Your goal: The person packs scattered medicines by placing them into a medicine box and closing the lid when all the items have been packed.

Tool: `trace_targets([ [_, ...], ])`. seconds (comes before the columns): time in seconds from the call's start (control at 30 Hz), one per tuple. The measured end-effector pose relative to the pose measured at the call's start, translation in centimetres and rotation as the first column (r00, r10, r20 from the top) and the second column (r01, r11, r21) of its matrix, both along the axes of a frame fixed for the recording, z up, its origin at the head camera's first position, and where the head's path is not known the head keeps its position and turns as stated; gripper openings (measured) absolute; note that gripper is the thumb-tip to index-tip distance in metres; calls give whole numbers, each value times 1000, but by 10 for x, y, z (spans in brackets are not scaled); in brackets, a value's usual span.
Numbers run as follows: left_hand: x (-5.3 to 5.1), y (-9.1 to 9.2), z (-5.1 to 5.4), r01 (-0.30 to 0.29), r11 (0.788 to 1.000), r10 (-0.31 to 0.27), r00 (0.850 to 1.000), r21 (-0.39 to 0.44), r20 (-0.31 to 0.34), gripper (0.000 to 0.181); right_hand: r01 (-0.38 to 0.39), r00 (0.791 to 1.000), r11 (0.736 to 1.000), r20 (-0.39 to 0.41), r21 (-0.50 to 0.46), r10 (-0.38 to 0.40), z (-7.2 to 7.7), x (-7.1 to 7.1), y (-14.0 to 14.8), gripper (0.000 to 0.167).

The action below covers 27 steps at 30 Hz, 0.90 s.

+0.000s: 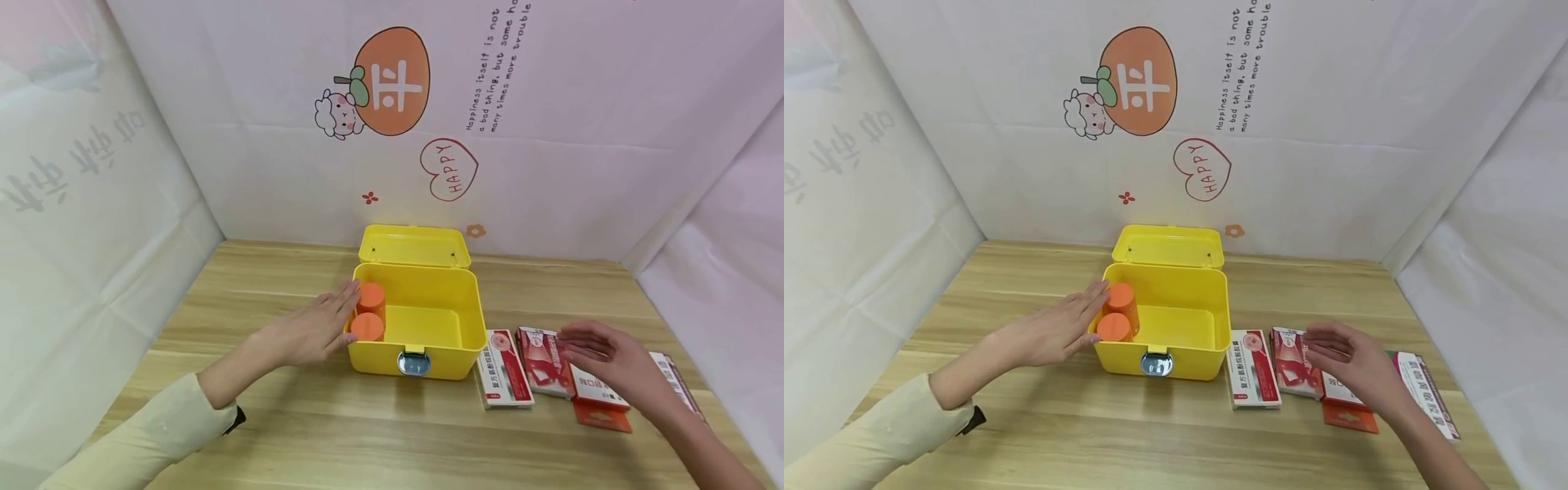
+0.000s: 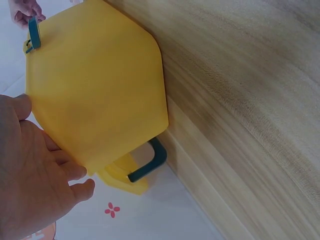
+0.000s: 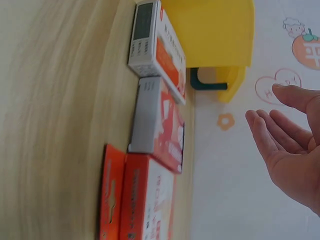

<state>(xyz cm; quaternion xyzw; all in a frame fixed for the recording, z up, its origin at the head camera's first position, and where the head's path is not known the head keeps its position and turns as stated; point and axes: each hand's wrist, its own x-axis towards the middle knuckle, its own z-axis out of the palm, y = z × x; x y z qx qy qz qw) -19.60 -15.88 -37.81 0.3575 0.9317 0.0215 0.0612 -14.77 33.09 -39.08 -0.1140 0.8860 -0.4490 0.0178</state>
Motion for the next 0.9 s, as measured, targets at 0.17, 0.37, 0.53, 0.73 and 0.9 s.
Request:
trace_targets([
  [0.17, -1, 0, 1, -2, 1000, 2, 1000, -4, -1, 77, 48, 999, 995, -21, 89, -46, -8, 5, 19, 43],
  [0.37, -1, 1, 1, -4, 1000, 4, 1000, -7, 0, 76, 105, 994, 986, -48, 126, -100, -16, 10, 47, 43],
  [0.53, -1, 0, 0, -8, 1000, 8, 1000, -1, 6, 77, 150, 988, 977, -47, 152, -144, -18, 11, 67, 42],
  [0.73, -1, 1, 1, -14, 1000, 14, 1000, -4, 11, 77, 209, 978, 961, -38, 181, -206, -25, 17, 82, 42],
  [0.9, -1, 1, 1, -10, 1000, 10, 1000, -5, 9, 77, 256, 967, 943, -54, 214, -251, -34, 20, 95, 47],
])
